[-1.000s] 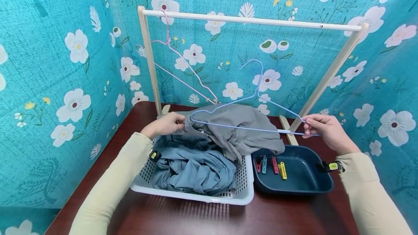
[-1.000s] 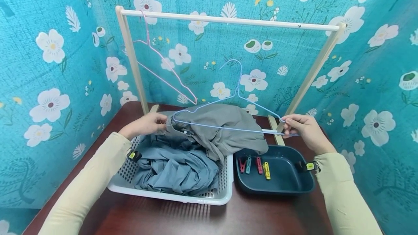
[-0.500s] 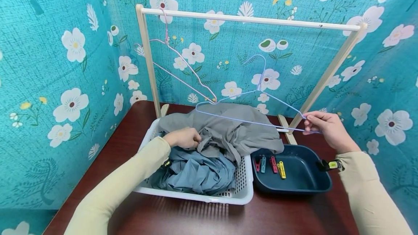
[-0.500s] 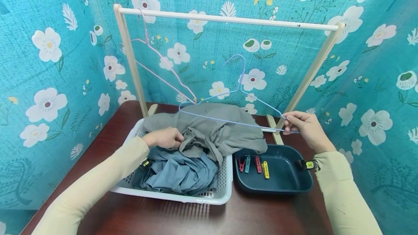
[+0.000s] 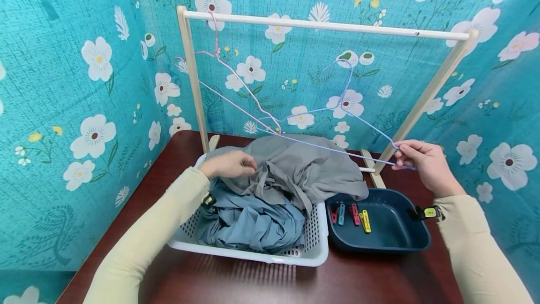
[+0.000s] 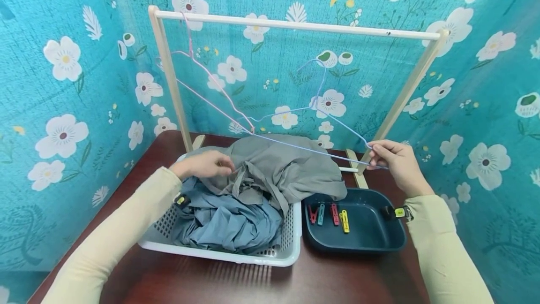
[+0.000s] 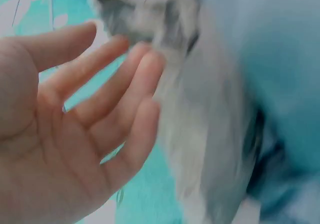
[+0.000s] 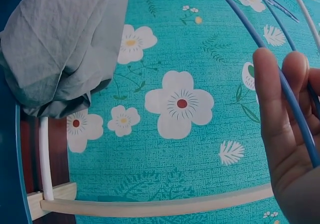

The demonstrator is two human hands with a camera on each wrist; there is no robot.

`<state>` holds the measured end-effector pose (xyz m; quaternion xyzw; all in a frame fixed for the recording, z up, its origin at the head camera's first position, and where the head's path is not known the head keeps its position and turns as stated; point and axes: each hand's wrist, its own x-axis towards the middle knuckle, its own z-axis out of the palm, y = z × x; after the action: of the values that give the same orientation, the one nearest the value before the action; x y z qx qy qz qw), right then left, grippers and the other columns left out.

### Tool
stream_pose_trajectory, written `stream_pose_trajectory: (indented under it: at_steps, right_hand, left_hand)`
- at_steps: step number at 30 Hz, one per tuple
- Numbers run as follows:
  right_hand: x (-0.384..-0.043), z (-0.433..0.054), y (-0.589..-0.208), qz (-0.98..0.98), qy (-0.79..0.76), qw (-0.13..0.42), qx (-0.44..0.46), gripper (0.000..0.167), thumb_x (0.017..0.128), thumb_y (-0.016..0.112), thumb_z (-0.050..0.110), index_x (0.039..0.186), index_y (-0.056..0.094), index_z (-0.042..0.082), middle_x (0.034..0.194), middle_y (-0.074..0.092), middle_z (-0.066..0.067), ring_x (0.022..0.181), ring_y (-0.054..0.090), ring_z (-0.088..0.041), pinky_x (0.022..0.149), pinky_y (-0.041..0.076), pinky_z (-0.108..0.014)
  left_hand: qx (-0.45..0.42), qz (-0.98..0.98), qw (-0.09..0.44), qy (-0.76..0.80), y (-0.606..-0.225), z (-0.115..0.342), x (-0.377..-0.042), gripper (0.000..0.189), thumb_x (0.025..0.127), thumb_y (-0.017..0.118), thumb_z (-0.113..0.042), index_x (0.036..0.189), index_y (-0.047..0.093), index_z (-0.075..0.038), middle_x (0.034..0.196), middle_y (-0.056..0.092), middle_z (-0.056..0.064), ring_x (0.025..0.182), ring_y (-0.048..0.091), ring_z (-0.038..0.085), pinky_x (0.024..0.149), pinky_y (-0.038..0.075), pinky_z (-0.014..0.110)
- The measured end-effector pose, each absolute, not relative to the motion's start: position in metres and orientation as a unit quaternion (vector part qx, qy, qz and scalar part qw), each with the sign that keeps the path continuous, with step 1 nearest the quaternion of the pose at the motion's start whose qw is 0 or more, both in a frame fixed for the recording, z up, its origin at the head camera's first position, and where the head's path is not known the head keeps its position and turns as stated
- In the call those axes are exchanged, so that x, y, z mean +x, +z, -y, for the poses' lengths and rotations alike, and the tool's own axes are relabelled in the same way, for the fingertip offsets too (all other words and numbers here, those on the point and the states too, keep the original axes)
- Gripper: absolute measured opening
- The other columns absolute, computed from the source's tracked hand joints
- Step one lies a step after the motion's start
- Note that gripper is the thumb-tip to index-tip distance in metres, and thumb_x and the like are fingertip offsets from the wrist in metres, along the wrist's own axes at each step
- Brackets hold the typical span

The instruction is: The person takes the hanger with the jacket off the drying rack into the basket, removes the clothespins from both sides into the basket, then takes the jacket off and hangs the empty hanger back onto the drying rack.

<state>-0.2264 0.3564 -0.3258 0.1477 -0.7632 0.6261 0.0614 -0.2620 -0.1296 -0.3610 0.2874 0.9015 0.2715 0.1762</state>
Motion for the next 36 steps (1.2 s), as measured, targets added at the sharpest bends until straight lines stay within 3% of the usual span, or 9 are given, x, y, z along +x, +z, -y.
stream_pose_trajectory:
  at_steps: [4,11,15,18,23,25,28,31,36]
  right_hand:
    - [-0.227,-0.354,-0.325,0.736,0.654,0.066,0.160,0.020,0.096,0.056,0.014,0.104,0.070,0.001,0.077,0.064,-0.005,0.063,0.061,-0.014,0.061,0.054,-0.028]
    - [-0.229,-0.349,-0.322,0.703,0.684,0.081,0.177,0.020,0.096,0.056,0.011,0.103,0.069,-0.003,0.076,0.064,-0.007,0.061,0.059,-0.015,0.061,0.054,-0.029]
    - [-0.229,-0.348,-0.320,0.699,0.687,0.080,0.185,0.022,0.096,0.055,0.011,0.103,0.068,-0.004,0.077,0.063,-0.007,0.061,0.057,-0.016,0.060,0.054,-0.029]
    - [-0.227,-0.346,-0.317,0.704,0.681,0.084,0.183,0.022,0.096,0.055,0.012,0.103,0.068,-0.004,0.077,0.063,-0.007,0.061,0.057,-0.016,0.060,0.054,-0.029]
    - [-0.227,-0.342,-0.309,0.708,0.677,0.086,0.182,0.021,0.096,0.055,0.010,0.104,0.068,-0.004,0.078,0.065,-0.006,0.063,0.060,-0.015,0.062,0.054,-0.027]
    - [-0.228,-0.339,-0.306,0.701,0.682,0.088,0.186,0.020,0.096,0.055,0.009,0.103,0.068,-0.004,0.078,0.065,-0.007,0.064,0.061,-0.016,0.063,0.054,-0.027]
    - [-0.230,-0.333,-0.301,0.690,0.691,0.093,0.196,0.019,0.096,0.055,0.007,0.102,0.068,-0.005,0.077,0.065,-0.008,0.063,0.061,-0.015,0.063,0.054,-0.027]
    - [-0.232,-0.327,-0.296,0.681,0.698,0.098,0.200,0.019,0.096,0.054,0.006,0.102,0.069,-0.004,0.077,0.066,-0.009,0.062,0.062,-0.015,0.063,0.054,-0.027]
    - [-0.234,-0.317,-0.287,0.683,0.697,0.110,0.189,0.019,0.094,0.057,0.009,0.103,0.070,-0.002,0.077,0.066,-0.006,0.062,0.062,-0.015,0.062,0.054,-0.028]
  left_hand:
    - [0.190,-0.928,0.048,0.317,-0.351,0.156,-0.277,0.026,0.099,0.050,-0.020,0.117,0.063,-0.006,0.115,0.062,0.012,0.100,0.059,0.026,0.083,0.047,0.044]
    - [-0.001,-0.888,-0.143,0.437,-0.349,0.194,-0.305,0.020,0.096,0.050,-0.019,0.109,0.053,-0.004,0.107,0.057,0.015,0.094,0.055,0.030,0.077,0.044,0.043]
    - [-0.068,-0.857,-0.217,0.462,-0.349,0.208,-0.314,0.024,0.095,0.052,-0.022,0.108,0.045,-0.003,0.103,0.050,0.015,0.091,0.050,0.030,0.073,0.040,0.041]
    - [-0.103,-0.848,-0.217,0.472,-0.349,0.214,-0.320,0.038,0.094,0.055,-0.029,0.118,0.038,-0.006,0.113,0.043,0.016,0.099,0.045,0.031,0.077,0.039,0.042]
    - [-0.098,-0.858,-0.160,0.479,-0.353,0.219,-0.330,0.075,0.093,0.056,-0.041,0.148,0.015,-0.012,0.141,0.026,0.021,0.125,0.035,0.036,0.098,0.034,0.051]
    - [-0.073,-0.863,-0.138,0.480,-0.354,0.221,-0.335,0.076,0.095,0.053,-0.041,0.151,0.011,-0.010,0.143,0.027,0.023,0.126,0.036,0.039,0.099,0.034,0.053]
    - [-0.044,-0.871,-0.123,0.473,-0.354,0.220,-0.340,0.061,0.099,0.046,-0.036,0.145,0.022,-0.004,0.134,0.039,0.026,0.119,0.045,0.040,0.094,0.039,0.053]
    - [-0.033,-0.888,-0.124,0.442,-0.357,0.219,-0.344,0.044,0.102,0.037,-0.032,0.129,0.037,0.003,0.114,0.048,0.027,0.102,0.053,0.038,0.082,0.045,0.049]
    - [-0.039,-0.908,-0.124,0.398,-0.361,0.217,-0.344,0.036,0.104,0.028,-0.030,0.112,0.043,0.002,0.092,0.049,0.020,0.079,0.052,0.033,0.066,0.043,0.042]
